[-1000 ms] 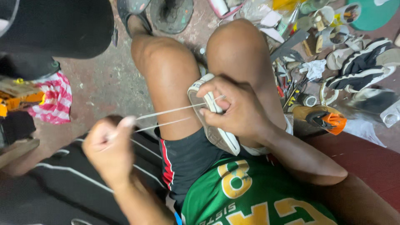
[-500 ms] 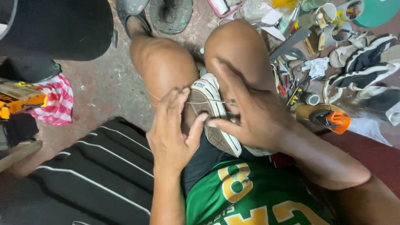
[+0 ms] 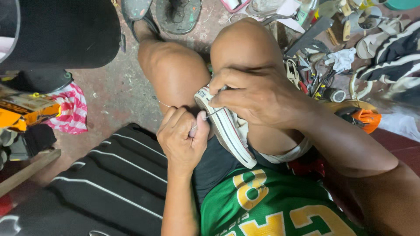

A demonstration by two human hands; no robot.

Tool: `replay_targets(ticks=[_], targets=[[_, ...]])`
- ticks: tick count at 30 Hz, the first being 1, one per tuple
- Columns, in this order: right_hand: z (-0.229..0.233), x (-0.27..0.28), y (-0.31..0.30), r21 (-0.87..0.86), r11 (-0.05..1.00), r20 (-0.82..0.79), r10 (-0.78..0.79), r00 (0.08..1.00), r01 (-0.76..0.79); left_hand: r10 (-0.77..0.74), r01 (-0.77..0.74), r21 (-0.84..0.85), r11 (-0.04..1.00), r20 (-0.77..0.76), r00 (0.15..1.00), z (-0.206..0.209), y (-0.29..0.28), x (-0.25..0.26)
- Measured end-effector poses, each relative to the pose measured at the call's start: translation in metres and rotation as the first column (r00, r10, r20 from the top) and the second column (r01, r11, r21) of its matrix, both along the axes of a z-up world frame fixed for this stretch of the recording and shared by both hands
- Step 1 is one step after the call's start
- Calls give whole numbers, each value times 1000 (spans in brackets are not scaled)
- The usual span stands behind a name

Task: The person sits on the floor and sews the sole of a white sneaker using a needle and white thread. They repeatedly push the needle through the shoe's sole and pull the thread tight to secure the stitching.

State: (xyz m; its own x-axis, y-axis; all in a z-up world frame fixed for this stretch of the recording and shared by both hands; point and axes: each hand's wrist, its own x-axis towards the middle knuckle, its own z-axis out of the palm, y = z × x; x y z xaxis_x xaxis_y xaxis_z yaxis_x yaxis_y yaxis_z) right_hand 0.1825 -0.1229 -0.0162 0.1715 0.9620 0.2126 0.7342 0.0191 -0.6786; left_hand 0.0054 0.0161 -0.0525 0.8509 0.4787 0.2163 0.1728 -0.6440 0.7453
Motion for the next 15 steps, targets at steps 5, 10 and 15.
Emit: replay_targets(ticks=[5, 10, 15], targets=[[-6, -3, 3, 30, 998, 173, 41, 984, -47, 24, -25, 199, 980, 6, 1000, -1, 4, -1], [1, -10, -5, -44, 999, 19, -10, 1000, 11, 130, -117, 284, 952, -29, 991, 4, 8, 1], [0, -15, -27, -312, 950, -384, -138, 913, 12, 308, -139, -821, 553, 46, 950, 9, 4, -14]])
